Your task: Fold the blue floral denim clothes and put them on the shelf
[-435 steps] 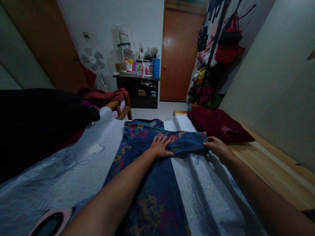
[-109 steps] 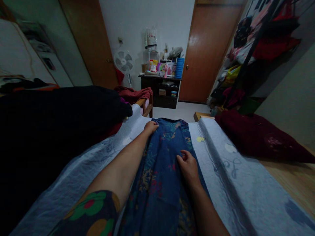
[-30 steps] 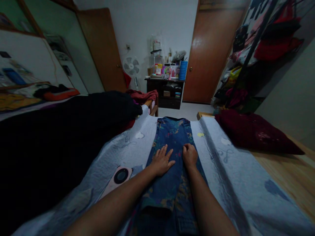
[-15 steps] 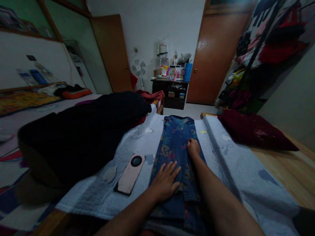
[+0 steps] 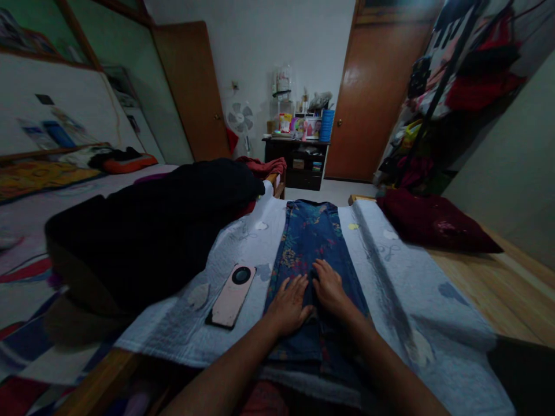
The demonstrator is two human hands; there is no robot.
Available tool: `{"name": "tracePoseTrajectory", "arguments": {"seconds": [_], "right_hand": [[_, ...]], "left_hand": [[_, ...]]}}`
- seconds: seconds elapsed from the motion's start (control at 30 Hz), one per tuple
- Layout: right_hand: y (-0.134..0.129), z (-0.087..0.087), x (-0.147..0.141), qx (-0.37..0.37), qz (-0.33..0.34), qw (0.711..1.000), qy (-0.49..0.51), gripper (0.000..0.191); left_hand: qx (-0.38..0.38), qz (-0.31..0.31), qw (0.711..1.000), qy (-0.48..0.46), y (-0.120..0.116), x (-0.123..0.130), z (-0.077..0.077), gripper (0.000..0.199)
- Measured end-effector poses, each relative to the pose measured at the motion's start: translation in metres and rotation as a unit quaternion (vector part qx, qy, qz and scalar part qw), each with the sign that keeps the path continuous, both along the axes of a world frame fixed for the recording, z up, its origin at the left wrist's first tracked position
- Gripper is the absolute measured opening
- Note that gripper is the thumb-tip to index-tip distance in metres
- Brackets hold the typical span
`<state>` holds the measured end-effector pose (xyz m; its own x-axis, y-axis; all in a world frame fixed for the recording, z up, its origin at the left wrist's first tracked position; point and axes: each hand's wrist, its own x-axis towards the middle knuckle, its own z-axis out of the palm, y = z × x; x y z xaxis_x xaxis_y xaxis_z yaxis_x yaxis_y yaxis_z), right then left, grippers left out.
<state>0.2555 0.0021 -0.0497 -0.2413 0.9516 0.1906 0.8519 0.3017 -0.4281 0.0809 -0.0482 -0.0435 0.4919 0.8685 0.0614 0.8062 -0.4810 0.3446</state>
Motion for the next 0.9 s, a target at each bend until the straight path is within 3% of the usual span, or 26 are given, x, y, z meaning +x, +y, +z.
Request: {"name": "tracePoseTrajectory", "arguments": {"seconds": [0.1, 0.2, 0.5, 0.7, 0.8, 0.9], "right_hand": [[-0.020, -0.002, -0.005, -0.059, 0.028, 0.997, -0.029, 0.050], [-0.024, 0.000, -0.004, -0.083, 0.033, 0.995, -0.037, 0.052], [-0.026, 0.005, -0.002, -0.090, 0.032, 0.995, -0.041, 0.053], [-0.035, -0.004, 0.004, -0.066, 0.053, 0.996, -0.006, 0.053], [-0.038, -0.008, 0.005, -0.039, 0.041, 0.998, 0.016, 0.050], [-0.041, -0.009, 0.005, -0.022, 0.031, 0.999, 0.035, 0.047]], "left_hand": [[0.006, -0.008, 1.000, -0.003, 0.002, -0.002, -0.003, 0.067], [0.002, -0.020, 1.000, -0.004, 0.004, -0.004, -0.004, 0.064], [-0.033, -0.018, 0.999, 0.002, 0.009, -0.004, 0.000, 0.067], [-0.074, -0.040, 0.996, -0.005, 0.012, -0.007, 0.008, 0.069], [-0.090, -0.051, 0.995, -0.016, 0.011, -0.009, 0.014, 0.078], [-0.106, -0.067, 0.992, -0.017, 0.011, -0.011, 0.016, 0.104]]}}
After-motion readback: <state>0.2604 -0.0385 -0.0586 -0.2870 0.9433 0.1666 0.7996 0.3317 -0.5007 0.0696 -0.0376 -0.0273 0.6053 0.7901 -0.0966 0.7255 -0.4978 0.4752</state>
